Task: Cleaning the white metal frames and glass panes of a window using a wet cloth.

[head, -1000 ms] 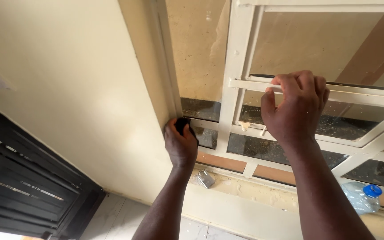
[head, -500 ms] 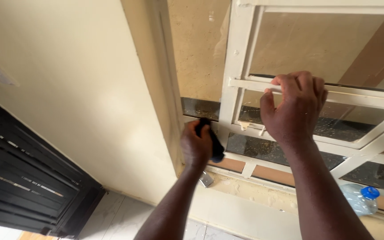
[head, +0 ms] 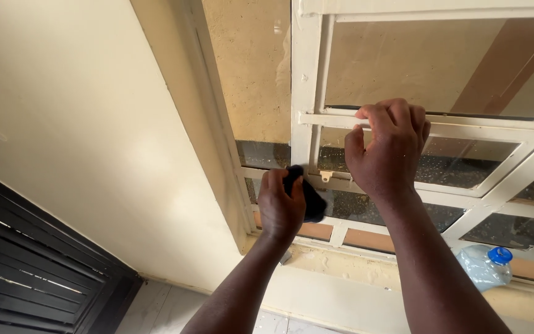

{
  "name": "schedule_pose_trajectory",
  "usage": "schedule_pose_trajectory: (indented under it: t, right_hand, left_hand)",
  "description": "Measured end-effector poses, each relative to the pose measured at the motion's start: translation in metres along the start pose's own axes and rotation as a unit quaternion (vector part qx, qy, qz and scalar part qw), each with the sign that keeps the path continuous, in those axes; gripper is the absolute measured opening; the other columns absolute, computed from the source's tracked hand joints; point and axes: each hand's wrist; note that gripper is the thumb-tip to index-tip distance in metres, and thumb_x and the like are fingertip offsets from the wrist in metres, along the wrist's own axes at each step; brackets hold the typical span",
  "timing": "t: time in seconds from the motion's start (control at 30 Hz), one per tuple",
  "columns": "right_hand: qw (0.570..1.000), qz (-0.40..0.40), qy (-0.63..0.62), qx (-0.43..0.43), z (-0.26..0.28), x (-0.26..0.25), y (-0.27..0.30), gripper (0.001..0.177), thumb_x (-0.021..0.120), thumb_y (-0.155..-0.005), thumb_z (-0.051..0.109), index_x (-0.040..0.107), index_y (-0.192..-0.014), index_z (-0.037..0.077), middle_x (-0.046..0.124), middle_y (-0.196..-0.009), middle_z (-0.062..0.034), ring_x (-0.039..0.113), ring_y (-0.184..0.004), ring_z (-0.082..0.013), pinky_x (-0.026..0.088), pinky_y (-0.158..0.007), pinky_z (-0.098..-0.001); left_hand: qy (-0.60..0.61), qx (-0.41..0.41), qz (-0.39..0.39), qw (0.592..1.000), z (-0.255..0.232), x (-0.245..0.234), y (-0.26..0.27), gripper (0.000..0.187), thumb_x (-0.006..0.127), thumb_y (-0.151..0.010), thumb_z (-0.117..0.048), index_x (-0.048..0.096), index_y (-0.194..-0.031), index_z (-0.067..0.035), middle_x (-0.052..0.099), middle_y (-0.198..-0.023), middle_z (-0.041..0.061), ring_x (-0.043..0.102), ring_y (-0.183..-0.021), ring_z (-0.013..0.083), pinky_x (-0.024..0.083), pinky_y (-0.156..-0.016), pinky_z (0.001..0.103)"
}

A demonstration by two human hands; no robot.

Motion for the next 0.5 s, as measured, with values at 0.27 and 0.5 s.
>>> schedule_pose_trajectory:
  t: [0.27, 0.5]
  right_hand:
    - [1.0, -0.005, -0.003, 0.004, 0.001, 0.003, 0.001, 0.018, 0.072, -0.079, 0.007, 0.071, -0.097, 0.01, 0.053, -0.095, -0.0061, 0.054, -0.097, -0.0307, 0.042, -0.087, -0.0466]
    - [1.0, -0.012, -0.001, -0.005, -0.001, 0.004, 0.001, 0.018, 0.071, -0.079, 0.008, 0.068, -0.097, 0.012, 0.05, -0.096, -0.0035, 0.053, -0.098, -0.0289, 0.041, -0.086, -0.0452]
  left_hand:
    - [0.027, 0.072, -0.025, 0.997, -0.018, -0.007, -0.049, 0.017, 0.075, -0.09, -0.023, 0.062, -0.098, -0.014, 0.063, -0.084, 0.006, 0.07, -0.079, 0.0336, 0.057, -0.065, 0.043]
    - [0.066, 0.158, -0.054, 0.984, -0.033, -0.007, -0.069, 0.015, 0.078, -0.09, -0.017, 0.066, -0.099, -0.014, 0.066, -0.093, 0.007, 0.07, -0.088, 0.0333, 0.058, -0.076, 0.043]
Point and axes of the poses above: each hand's wrist, its own y-axis away from the middle knuckle, its own x-axis out of the palm, z = x × y
